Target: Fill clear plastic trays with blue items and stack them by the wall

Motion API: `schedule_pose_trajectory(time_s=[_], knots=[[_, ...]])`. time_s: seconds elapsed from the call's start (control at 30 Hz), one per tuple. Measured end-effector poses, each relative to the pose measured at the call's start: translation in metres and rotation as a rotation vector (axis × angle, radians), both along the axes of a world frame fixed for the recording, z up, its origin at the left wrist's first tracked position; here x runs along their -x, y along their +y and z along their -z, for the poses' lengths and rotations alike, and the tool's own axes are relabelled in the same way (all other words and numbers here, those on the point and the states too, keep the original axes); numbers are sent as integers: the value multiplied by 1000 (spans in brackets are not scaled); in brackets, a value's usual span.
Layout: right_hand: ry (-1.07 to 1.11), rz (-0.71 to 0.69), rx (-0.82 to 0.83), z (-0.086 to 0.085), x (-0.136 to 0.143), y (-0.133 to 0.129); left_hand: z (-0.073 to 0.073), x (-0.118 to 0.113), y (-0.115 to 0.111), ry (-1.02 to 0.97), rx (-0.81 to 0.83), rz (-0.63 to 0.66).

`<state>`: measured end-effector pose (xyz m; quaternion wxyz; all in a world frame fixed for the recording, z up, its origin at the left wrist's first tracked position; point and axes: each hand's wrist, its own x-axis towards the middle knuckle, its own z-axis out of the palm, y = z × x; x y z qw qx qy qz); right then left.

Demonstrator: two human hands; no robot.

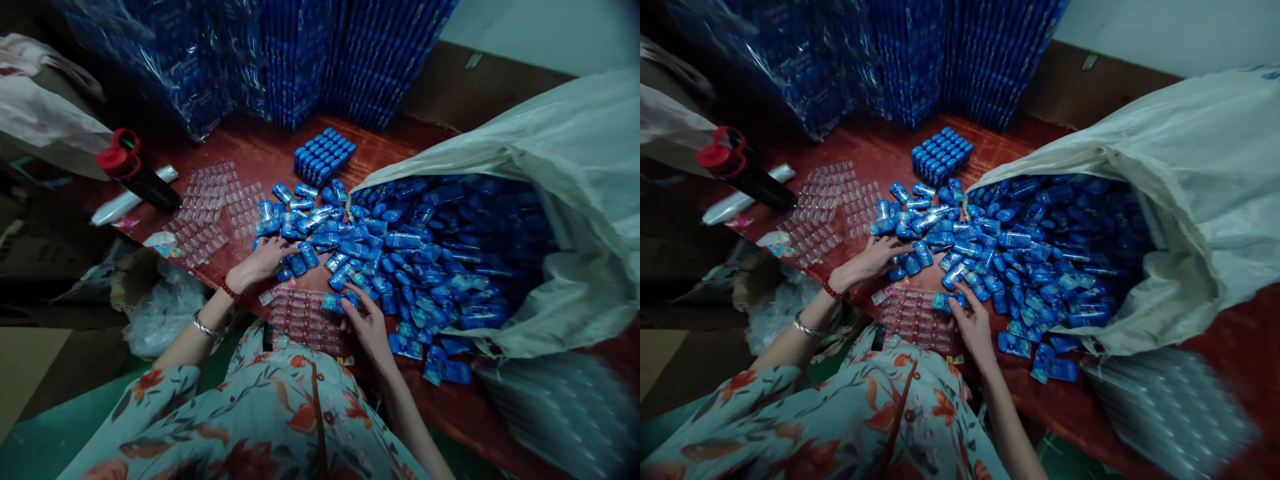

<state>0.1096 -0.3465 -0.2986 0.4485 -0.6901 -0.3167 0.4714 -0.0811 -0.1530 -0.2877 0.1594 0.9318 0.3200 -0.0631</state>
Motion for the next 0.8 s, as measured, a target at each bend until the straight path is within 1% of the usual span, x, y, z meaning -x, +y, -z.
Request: schedule_pose_trajectory(time_s=[0.07,0.1,0.17,0.23,0.3,0.37,0.43,0.47,0.53,0.6,0.7,0.8], knots=[[158,62,36,3,4,-4,2,4,4,-44,40,28],[217,65,46,4,6,-5,4,4,5,-64,48,36],[291,21,50,6,7,-5,7,2,5,-88,49,53],[270,-48,30,7,6,-3,9,-2,5,-105,35,76],[88,-109,-21,6,5,-2,11,-6,3,-136,17,99],[-199,-181,-92,5,5,-1,12,-9,2,-194,6,124],[-454,-257,-147,2,5,0,10,-8,-1,-278,26,137],[-543,-283,-168,1,5,1,8,-6,-3,-334,56,130],[-657,-310,-212,-1,6,2,2,0,-10,-457,163,74],[-716,-309,-284,-4,7,2,-4,8,-19,-543,280,-36],[-732,-260,-380,-7,8,3,-12,18,-38,-559,380,-210],[-709,-247,-392,-8,11,4,-15,24,-56,-552,427,-324]])
